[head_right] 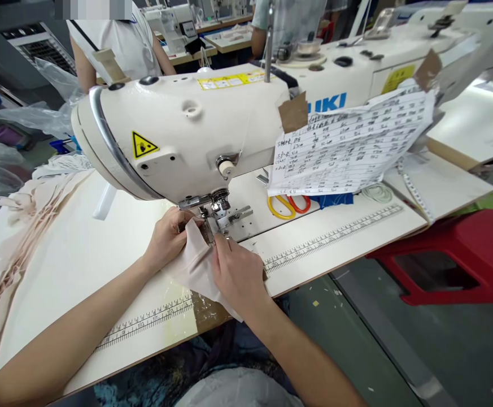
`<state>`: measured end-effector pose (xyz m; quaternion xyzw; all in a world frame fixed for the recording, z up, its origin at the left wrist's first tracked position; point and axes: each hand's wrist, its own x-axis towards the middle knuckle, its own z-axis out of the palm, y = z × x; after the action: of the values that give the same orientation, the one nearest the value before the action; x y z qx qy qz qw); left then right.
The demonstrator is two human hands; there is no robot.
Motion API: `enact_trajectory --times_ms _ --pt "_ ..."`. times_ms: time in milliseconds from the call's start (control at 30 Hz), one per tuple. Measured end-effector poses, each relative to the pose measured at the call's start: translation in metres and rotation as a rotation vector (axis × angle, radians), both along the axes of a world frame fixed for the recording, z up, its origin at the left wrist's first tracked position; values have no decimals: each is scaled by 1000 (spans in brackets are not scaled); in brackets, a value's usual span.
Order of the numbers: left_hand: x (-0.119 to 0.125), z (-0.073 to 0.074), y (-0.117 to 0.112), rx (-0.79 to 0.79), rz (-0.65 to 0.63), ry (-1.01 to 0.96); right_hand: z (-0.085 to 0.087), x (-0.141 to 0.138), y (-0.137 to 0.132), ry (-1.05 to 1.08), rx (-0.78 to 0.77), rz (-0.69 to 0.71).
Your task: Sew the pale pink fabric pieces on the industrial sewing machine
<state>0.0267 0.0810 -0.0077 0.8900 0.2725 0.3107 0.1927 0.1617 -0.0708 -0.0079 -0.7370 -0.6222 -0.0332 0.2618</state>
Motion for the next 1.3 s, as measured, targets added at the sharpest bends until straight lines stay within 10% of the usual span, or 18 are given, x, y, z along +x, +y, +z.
enact_trajectory --times_ms 333,567,733,1300 --pt "0 1 0 318 -140 144 3 -2 -1 -46 36 -10" --pt "-9 14 -5 223 -299 289 2 -8 -78 153 59 55" --pt "-7 14 -26 275 -200 403 -5 -7 -112 255 14 141" --pt "-9 -3 -53 354 -80 332 -1 0 -107 146 24 228"
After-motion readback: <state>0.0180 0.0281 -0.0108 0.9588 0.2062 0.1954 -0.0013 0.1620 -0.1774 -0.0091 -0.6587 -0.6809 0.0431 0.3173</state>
